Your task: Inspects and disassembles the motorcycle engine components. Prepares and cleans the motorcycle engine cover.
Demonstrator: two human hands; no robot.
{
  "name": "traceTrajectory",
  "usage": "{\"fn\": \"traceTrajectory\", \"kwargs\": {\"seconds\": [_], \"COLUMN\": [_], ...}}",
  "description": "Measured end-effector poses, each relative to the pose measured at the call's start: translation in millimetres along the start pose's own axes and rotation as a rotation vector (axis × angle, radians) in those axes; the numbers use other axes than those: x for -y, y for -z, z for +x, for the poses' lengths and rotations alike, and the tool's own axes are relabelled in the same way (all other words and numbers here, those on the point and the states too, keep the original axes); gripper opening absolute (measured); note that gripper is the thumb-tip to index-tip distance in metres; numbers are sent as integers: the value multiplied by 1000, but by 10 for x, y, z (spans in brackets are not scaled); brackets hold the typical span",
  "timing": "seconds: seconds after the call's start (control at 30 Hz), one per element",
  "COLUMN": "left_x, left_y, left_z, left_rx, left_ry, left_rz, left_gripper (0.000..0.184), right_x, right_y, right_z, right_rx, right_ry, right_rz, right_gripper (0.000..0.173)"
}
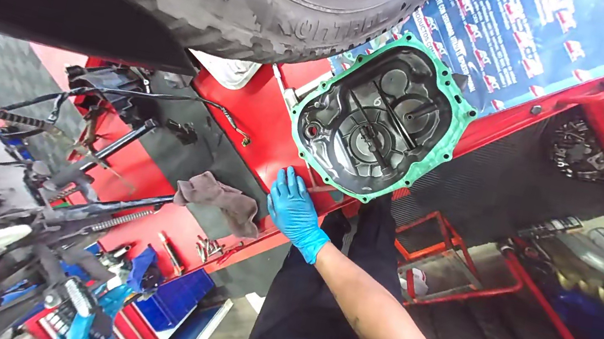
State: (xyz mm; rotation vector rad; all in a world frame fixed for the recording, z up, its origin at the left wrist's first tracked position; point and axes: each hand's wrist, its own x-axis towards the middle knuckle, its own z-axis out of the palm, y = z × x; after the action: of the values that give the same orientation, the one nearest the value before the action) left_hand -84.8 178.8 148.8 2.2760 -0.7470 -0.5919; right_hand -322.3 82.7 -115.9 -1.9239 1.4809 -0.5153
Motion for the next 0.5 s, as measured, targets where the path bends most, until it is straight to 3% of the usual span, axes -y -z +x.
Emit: {"fn": "traceTrajectory", "kwargs": {"seconds": [0.27,0.37,0.5], "left_x": [22,115,94], "left_y": [4,30,-4], "left_z": [20,51,41], "left_rx": [-28,-56,-85], "left_ry": [30,-23,-30], "left_rz": [-70,-108,-150], "left_gripper": [36,28,22], "right_x": [27,95,51], "right_y": [36,441,1116], "right_z": [19,120,429], "right_rx": [27,94,-9], "right_ry": [-37,-4,171], "right_rz": [45,95,43], "right_gripper": [38,40,42]}}
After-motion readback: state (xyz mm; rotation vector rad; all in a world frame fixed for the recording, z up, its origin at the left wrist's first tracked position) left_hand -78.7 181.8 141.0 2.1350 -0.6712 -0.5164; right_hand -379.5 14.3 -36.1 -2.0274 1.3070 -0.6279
